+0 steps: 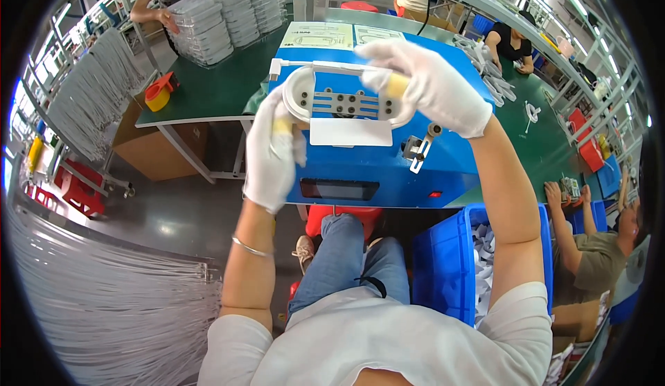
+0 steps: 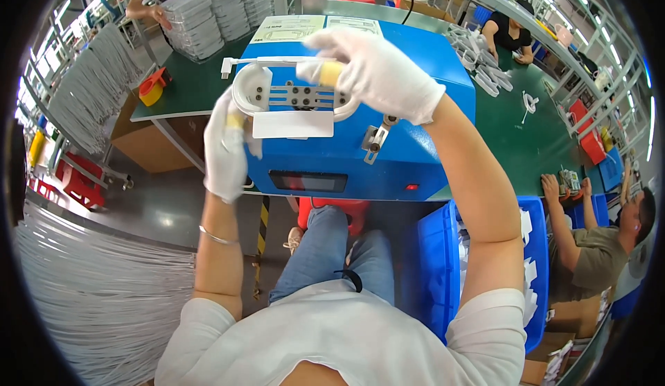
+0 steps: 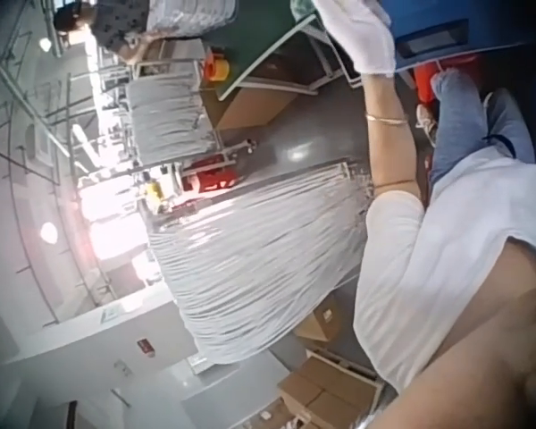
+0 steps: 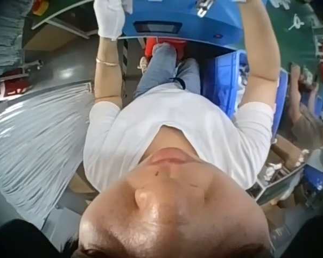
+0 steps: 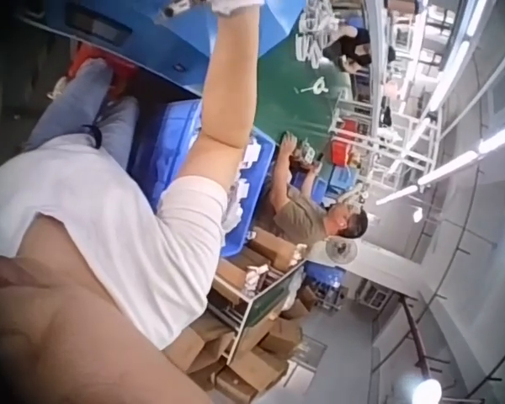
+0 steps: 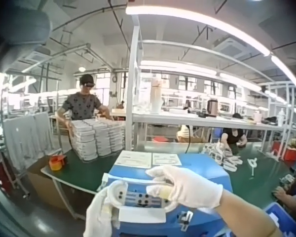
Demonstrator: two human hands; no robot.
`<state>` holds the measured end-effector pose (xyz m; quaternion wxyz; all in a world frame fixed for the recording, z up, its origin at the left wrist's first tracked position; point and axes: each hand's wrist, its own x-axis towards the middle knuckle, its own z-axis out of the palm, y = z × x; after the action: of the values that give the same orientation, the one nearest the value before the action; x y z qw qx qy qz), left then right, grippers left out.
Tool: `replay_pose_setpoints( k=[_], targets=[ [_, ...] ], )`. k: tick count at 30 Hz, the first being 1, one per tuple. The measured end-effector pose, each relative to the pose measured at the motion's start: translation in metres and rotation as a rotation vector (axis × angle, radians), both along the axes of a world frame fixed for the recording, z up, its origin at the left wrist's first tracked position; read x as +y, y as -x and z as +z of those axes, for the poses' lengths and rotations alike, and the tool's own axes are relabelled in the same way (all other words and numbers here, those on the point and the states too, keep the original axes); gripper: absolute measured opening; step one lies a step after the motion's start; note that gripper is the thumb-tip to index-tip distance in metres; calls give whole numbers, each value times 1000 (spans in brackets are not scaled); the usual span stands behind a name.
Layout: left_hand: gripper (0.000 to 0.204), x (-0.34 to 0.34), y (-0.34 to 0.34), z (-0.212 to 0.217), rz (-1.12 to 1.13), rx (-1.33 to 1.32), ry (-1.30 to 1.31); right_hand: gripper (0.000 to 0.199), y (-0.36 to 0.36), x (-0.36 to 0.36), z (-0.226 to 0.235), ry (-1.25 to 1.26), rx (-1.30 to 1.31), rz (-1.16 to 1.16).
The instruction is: Process bundles of wires using a machine and organize them into bins.
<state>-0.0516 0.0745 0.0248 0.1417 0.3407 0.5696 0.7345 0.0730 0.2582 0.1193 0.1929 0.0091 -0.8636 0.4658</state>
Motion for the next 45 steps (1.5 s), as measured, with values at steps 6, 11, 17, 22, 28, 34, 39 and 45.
replay_pose_setpoints(
  k=[6, 11, 17, 22, 28, 34, 39, 45],
  targets=[
    [34, 23, -15, -6, 417, 557, -164, 15, 12, 5, -8, -654, 129, -263],
    [27, 10, -41, -37, 144, -202, -254, 10, 26, -10, -4, -849, 85, -342],
    [36, 41, -44, -30, -465, -455, -429, 11, 14, -7, 7, -806, -83, -335],
    [102, -8, -83, 41, -260, -2, -409, 11, -35, -46, 63, -764, 228, -194],
    [93, -72, -52, 50, -236, 460, -16, 2, -97, -57, 9, -868, -52, -288],
    [21, -35, -91, -30, -470, 1090, 853, 10, -113, -100, -132, -913, -290, -218],
    [5, -37, -106, -102, -593, 949, 793, 39, -139, -80, -184, 39, -652, -38],
    [7, -28, -117, -117, -746, 819, 990, 48, -155, -88, -217, 95, -730, -68]
  ],
)
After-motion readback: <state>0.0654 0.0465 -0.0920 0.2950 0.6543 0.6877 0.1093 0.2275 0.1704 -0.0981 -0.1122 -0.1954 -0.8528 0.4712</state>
